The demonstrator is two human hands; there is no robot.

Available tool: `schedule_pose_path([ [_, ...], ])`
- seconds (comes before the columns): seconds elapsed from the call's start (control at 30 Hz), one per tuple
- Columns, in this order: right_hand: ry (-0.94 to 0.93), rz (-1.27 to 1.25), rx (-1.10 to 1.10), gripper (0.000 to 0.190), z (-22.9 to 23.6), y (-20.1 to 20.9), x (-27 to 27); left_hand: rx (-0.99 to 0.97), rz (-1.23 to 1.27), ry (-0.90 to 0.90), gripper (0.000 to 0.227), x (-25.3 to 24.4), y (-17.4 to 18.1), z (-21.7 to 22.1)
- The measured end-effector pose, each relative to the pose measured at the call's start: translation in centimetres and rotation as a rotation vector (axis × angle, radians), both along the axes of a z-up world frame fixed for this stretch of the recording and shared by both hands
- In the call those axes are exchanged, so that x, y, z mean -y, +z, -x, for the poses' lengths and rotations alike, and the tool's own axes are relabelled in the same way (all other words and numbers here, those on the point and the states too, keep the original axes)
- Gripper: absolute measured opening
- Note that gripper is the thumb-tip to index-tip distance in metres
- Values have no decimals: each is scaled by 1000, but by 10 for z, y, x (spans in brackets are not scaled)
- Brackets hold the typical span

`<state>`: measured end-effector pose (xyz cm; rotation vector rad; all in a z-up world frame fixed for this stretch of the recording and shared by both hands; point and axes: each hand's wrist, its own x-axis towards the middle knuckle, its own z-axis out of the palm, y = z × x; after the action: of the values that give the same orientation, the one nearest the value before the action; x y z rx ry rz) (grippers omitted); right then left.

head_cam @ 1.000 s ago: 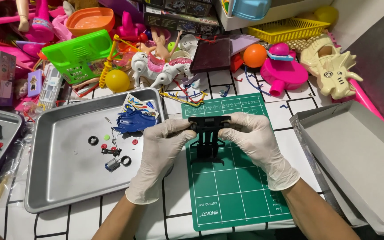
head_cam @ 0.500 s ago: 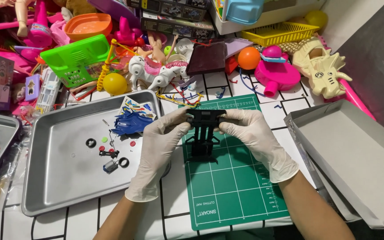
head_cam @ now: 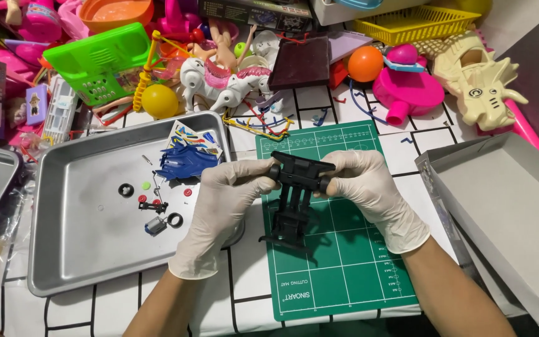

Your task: The person unboxes a toy car kit and begins assembling the chassis on a green cutting mat. They remove the parts from the packaging, place them on a metal tray, and then proceed to attach wheels and other components to the black frame using their gloved hands.

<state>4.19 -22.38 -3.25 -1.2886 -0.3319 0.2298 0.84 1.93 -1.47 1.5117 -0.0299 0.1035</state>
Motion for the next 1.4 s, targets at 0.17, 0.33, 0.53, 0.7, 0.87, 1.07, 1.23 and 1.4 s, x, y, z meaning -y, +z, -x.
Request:
schedule_pose_path([
  [0.17, 23, -86, 85, 26, -1, -2, -4, -46, 46, -19, 38, 3, 5, 2],
  [0.33, 18, -135, 92, 25, 1, -6, -2, -59, 53, -45, 37, 2, 9, 4],
  [0.53, -81, -38, 76, 28, 1, 5, 0, -71, 43, -52, 35, 7, 18, 4],
  [0.7, -145, 12, 64, 20, -1, 5, -6, -91, 74, -63, 46, 8, 20, 4],
  [0.87, -146, 105, 39, 36, 2, 12, -10, -145, 49, -21, 37, 7, 23, 3],
  [1.07, -172, 153, 59, 31, -6, -9, -4, -200, -21, -22, 37, 3, 26, 4],
  [1.23, -168, 165, 41, 29, -4, 4, -7, -195, -29, -5, 32, 9, 29, 6],
  [1.4, -179, 151, 38, 30, -4, 4, -7, -176, 10, 0, 32, 16, 43, 11],
])
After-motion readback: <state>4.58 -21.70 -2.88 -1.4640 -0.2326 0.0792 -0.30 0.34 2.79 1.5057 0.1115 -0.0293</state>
